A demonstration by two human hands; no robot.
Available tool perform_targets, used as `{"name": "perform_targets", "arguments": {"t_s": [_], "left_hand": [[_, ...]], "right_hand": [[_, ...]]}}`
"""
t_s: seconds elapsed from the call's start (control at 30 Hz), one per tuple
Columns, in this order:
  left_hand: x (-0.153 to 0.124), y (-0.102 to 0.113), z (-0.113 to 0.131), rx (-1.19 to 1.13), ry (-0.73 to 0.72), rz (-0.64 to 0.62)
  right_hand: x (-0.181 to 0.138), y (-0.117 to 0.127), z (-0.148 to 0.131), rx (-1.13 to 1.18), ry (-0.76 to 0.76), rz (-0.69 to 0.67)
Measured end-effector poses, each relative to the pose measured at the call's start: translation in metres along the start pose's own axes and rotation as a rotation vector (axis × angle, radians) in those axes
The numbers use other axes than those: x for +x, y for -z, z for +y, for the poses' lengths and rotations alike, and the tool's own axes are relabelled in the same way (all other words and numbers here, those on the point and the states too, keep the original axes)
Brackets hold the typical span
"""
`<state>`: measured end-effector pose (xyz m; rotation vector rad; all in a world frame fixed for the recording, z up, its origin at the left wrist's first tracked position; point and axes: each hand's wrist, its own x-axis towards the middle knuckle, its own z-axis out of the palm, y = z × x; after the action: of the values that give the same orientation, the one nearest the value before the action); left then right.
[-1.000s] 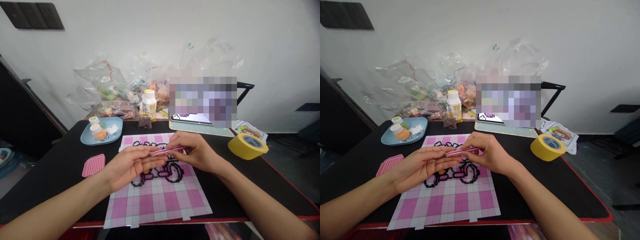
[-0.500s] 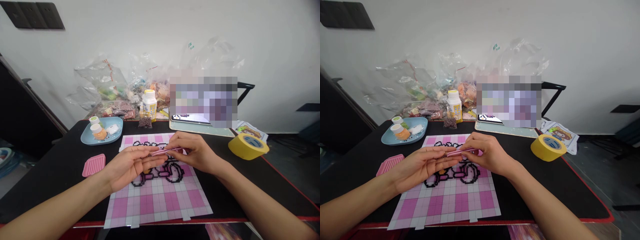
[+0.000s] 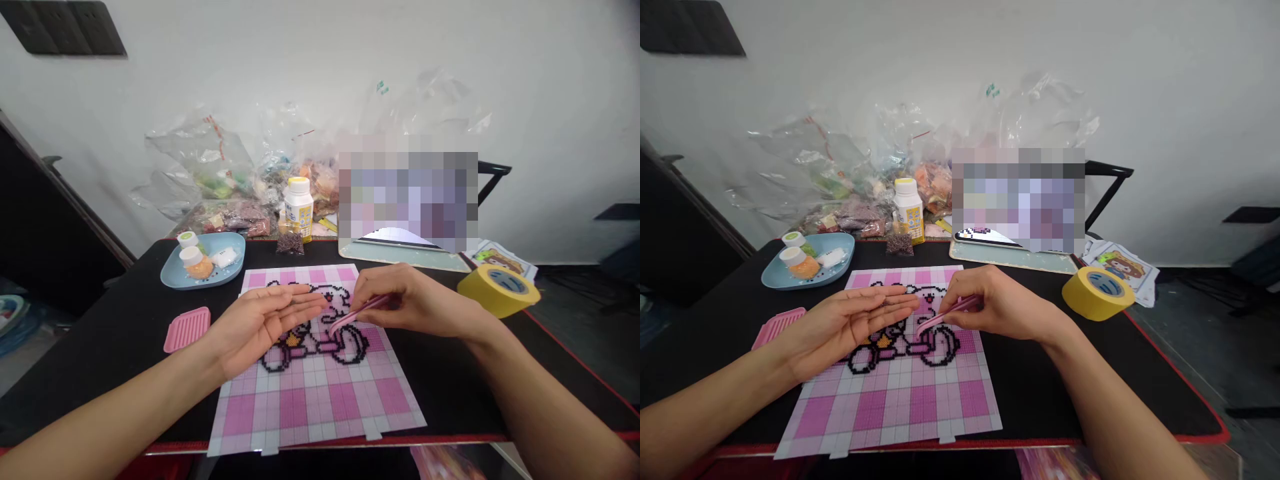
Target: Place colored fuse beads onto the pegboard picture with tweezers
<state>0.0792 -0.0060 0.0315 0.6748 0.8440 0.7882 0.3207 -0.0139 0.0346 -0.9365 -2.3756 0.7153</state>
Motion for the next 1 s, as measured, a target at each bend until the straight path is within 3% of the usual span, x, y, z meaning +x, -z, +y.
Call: {"name": "perform_targets", "arguments": {"t_s": [0.17, 1.0], "left_hand": [[0.0009, 0.0003, 0.0003, -0.007, -0.017, 0.018], [0.0009, 0.0017, -0.0005, -0.018, -0.009, -0.017]], "right_hand": [[0.0008, -0.0020, 0.0028, -0.017, -0.025, -0.054], [0.0012, -0.0057, 0.0029, 0.013, 0.014, -0.041]]}}
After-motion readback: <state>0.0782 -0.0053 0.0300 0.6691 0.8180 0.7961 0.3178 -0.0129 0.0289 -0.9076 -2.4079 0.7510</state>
